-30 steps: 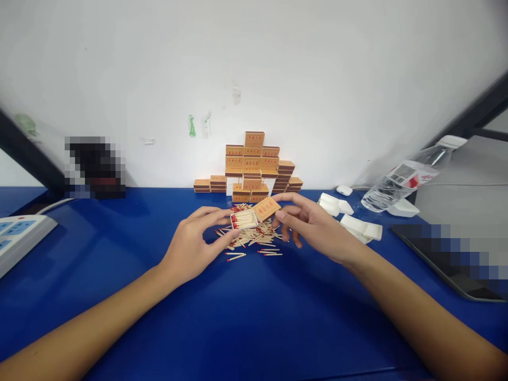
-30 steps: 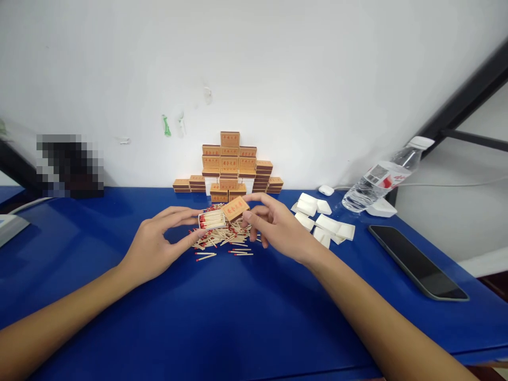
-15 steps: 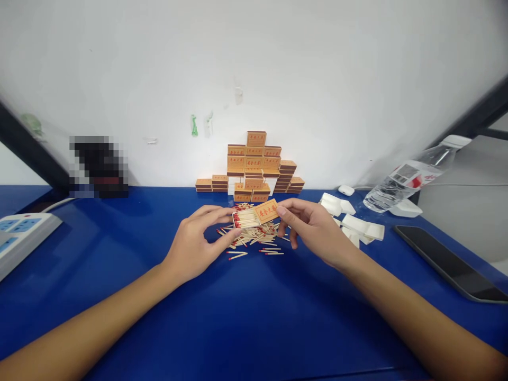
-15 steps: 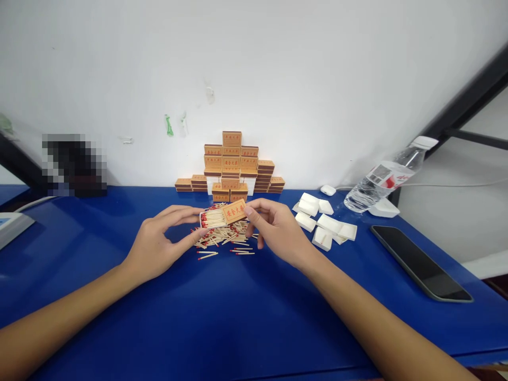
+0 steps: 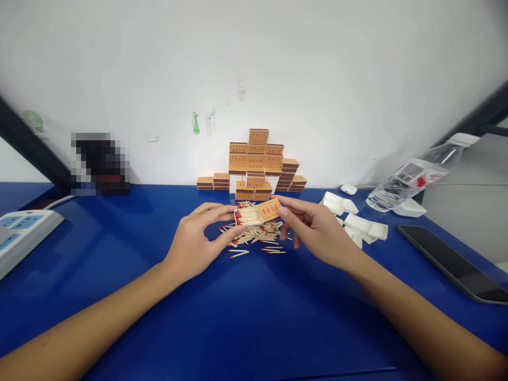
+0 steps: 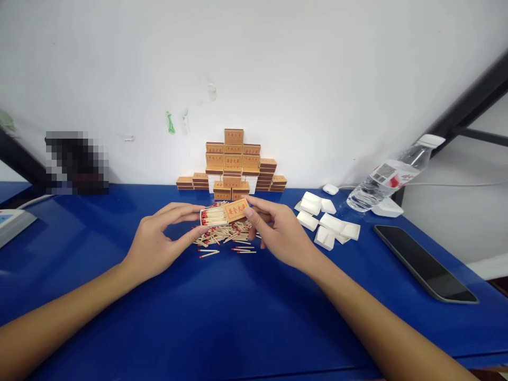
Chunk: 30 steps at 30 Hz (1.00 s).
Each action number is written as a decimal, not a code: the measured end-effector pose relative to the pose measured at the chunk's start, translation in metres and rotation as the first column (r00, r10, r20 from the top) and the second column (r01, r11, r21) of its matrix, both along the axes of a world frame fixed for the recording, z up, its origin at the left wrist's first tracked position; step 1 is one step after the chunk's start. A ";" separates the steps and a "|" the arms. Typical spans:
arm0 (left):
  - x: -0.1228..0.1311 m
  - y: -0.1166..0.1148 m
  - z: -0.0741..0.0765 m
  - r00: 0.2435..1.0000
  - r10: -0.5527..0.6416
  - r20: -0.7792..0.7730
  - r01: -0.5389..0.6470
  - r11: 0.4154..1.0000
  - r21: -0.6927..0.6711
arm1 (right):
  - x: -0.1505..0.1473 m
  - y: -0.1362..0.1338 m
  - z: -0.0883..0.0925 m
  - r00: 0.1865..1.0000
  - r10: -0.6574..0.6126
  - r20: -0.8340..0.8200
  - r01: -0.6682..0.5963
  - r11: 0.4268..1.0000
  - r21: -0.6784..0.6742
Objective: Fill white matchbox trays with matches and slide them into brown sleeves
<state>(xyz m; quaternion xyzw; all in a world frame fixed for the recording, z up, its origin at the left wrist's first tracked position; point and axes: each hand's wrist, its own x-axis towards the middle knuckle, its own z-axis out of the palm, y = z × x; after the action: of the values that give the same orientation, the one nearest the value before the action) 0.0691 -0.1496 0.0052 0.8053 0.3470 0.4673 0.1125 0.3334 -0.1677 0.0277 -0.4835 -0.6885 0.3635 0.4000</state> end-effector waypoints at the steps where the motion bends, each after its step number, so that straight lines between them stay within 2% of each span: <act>1: 0.000 0.000 0.000 1.000 -0.003 0.001 0.003 1.000 0.003 | 0.000 -0.001 0.000 1.000 -0.004 0.015 0.003 1.000 0.011; 14: -0.001 -0.001 0.001 1.000 -0.019 -0.004 0.019 0.999 -0.031 | 0.004 -0.003 0.002 0.990 -0.062 0.129 0.043 0.988 0.145; 22: -0.001 0.000 0.000 1.000 -0.018 -0.020 0.018 1.000 -0.022 | 0.000 -0.008 0.008 0.993 -0.060 0.104 0.049 0.993 0.104; 26: -0.001 0.000 0.002 0.998 -0.062 -0.030 0.061 0.998 -0.034 | -0.002 -0.011 0.008 0.990 -0.060 0.131 0.050 0.996 0.076; 30: 0.000 -0.002 0.003 0.997 -0.078 -0.021 0.076 0.994 -0.083 | -0.006 -0.012 0.006 0.999 -0.003 0.036 0.003 1.000 0.013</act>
<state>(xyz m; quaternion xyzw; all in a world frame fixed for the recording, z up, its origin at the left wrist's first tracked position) 0.0694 -0.1515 0.0078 0.8185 0.3359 0.4381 0.1589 0.3279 -0.1794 0.0334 -0.4884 -0.6973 0.3496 0.3912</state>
